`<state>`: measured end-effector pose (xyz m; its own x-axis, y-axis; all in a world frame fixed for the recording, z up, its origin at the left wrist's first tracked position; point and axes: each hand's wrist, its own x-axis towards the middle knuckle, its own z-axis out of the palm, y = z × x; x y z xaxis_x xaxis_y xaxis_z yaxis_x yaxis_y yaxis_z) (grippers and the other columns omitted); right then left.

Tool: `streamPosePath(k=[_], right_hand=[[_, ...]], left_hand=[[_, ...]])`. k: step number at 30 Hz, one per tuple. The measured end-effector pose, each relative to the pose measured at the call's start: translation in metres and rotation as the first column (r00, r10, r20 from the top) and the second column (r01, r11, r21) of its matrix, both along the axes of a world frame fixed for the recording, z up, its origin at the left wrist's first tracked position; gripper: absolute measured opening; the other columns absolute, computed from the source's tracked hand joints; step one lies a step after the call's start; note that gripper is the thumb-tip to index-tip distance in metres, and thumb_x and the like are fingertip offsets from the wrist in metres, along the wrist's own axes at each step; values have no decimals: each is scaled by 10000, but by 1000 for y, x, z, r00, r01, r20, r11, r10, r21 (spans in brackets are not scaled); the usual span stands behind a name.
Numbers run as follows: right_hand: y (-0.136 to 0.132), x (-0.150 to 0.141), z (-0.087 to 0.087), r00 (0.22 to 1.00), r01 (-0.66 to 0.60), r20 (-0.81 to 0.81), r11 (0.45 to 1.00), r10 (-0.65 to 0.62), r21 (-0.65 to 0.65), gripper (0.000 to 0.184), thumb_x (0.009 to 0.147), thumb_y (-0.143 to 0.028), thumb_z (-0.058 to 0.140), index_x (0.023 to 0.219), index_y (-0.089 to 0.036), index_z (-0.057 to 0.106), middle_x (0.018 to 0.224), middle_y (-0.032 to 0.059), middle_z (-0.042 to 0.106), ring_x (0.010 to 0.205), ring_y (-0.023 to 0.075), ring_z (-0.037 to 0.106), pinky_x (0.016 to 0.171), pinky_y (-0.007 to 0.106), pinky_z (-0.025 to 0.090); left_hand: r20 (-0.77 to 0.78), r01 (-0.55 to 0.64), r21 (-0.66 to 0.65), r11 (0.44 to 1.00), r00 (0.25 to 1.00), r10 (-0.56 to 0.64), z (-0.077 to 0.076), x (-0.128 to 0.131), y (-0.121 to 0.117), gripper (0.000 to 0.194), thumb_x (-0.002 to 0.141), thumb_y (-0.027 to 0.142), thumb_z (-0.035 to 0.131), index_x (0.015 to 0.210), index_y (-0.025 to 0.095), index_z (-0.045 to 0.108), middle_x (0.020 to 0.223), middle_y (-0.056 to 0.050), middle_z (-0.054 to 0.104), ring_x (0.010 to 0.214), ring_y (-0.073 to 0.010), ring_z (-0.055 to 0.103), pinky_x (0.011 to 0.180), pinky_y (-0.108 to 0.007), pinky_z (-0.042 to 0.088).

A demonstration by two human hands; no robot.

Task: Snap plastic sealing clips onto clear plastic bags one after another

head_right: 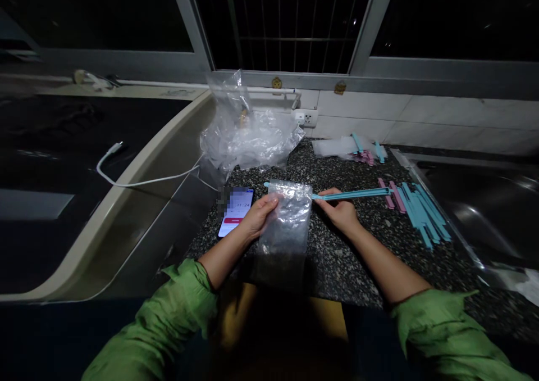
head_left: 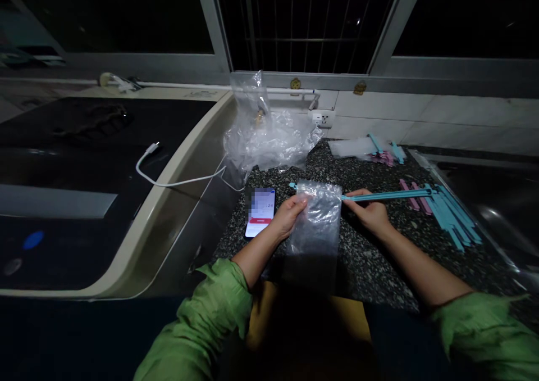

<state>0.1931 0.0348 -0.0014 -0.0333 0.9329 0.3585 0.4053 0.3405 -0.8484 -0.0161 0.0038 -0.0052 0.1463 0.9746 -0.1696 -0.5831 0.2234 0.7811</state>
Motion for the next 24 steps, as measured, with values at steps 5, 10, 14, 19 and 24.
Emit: streamPosePath(k=[5, 10, 14, 19, 24], right_hand=[[-4, -3, -1, 999, -36, -22, 999, 36, -19, 351, 617, -534, 661, 727, -206, 603, 724, 22, 635, 697, 171, 586, 728, 340, 482], [-7, -5, 2, 998, -53, -26, 999, 53, -1, 331, 627, -520, 661, 712, -206, 602, 714, 20, 627, 691, 167, 584, 726, 336, 482], [-9, -6, 4, 996, -85, -8, 996, 85, 11, 331, 636, -525, 650, 705, -205, 601, 707, 21, 622, 687, 164, 581, 711, 325, 484], [-10, -6, 2, 993, -117, 17, 993, 117, 14, 310, 659, -509, 639, 713, -207, 600, 719, 24, 631, 693, 168, 588, 705, 328, 490], [-9, -5, 3, 989, -138, 57, 990, 136, 28, 295, 677, -503, 627, 725, -213, 599, 723, 21, 637, 706, 171, 595, 705, 330, 495]], left_hand=[[-25, 49, -17, 999, 998, -50, 2, 1, -1, 388, 443, 381, 805, 695, 117, 672, 609, -6, 645, 546, -92, 528, 580, -212, 369], [-17, 95, -60, 994, 995, -96, 7, 2, -3, 390, 409, 380, 816, 635, 112, 646, 546, -1, 626, 490, -87, 516, 548, -213, 369], [5, 62, -60, 996, 998, -61, 7, 2, -3, 369, 392, 342, 820, 611, 110, 633, 534, 1, 618, 486, -87, 515, 543, -214, 370], [-13, -1, -128, 992, 1000, -1, 5, 1, 0, 274, 454, 298, 783, 512, 121, 582, 463, 12, 561, 436, -86, 481, 497, -224, 349], [-56, -88, -162, 983, 995, 80, 2, 0, 2, 241, 496, 254, 740, 448, 132, 537, 407, 36, 499, 392, -79, 444, 467, -224, 313]])
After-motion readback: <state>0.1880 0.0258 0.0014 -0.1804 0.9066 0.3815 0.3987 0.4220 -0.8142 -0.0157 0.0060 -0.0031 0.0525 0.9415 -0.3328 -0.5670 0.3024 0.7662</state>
